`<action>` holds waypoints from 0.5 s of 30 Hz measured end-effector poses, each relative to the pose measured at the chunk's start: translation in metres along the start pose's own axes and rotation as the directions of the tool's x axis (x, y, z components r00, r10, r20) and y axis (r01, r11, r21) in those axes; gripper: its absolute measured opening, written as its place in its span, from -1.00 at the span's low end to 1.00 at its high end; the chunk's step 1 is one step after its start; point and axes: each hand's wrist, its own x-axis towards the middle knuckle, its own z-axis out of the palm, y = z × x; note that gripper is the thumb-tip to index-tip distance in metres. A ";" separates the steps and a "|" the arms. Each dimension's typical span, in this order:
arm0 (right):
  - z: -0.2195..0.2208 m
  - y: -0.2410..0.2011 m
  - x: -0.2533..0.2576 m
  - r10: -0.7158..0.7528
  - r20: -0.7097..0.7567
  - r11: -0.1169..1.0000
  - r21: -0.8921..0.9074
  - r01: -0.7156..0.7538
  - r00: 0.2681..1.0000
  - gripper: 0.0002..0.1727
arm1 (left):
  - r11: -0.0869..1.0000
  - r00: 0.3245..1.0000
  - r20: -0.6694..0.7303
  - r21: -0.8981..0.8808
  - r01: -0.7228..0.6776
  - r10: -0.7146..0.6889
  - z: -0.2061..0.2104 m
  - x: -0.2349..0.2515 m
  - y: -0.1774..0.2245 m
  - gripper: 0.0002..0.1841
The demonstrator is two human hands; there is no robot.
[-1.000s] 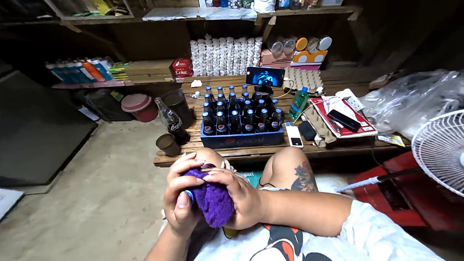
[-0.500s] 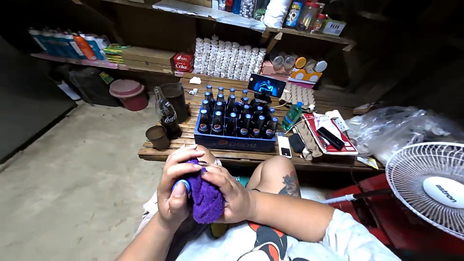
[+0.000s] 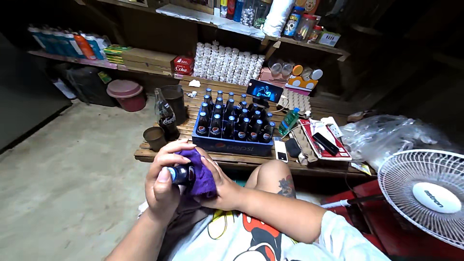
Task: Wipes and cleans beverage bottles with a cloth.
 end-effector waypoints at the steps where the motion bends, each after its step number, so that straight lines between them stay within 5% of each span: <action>1: 0.000 0.000 0.000 0.045 0.012 0.999 0.028 -0.046 0.999 0.16 | 1.000 1.000 0.007 -0.003 -0.001 0.001 0.000 -0.001 0.000 -0.53; 6: -0.007 -0.006 0.006 0.313 0.058 0.939 0.131 -0.318 0.948 0.09 | 0.998 0.996 0.067 0.036 -0.055 0.053 0.008 -0.007 0.000 -0.51; 12: -0.010 -0.012 0.015 0.374 0.050 0.877 0.305 -0.370 0.926 -0.24 | 0.979 0.979 0.173 0.150 -0.139 0.112 0.021 -0.012 0.002 -0.51; 15: -0.013 -0.001 0.009 0.481 0.059 0.845 0.236 -0.481 0.875 -0.02 | 0.972 0.974 0.194 0.180 -0.151 0.115 0.024 -0.011 0.001 -0.49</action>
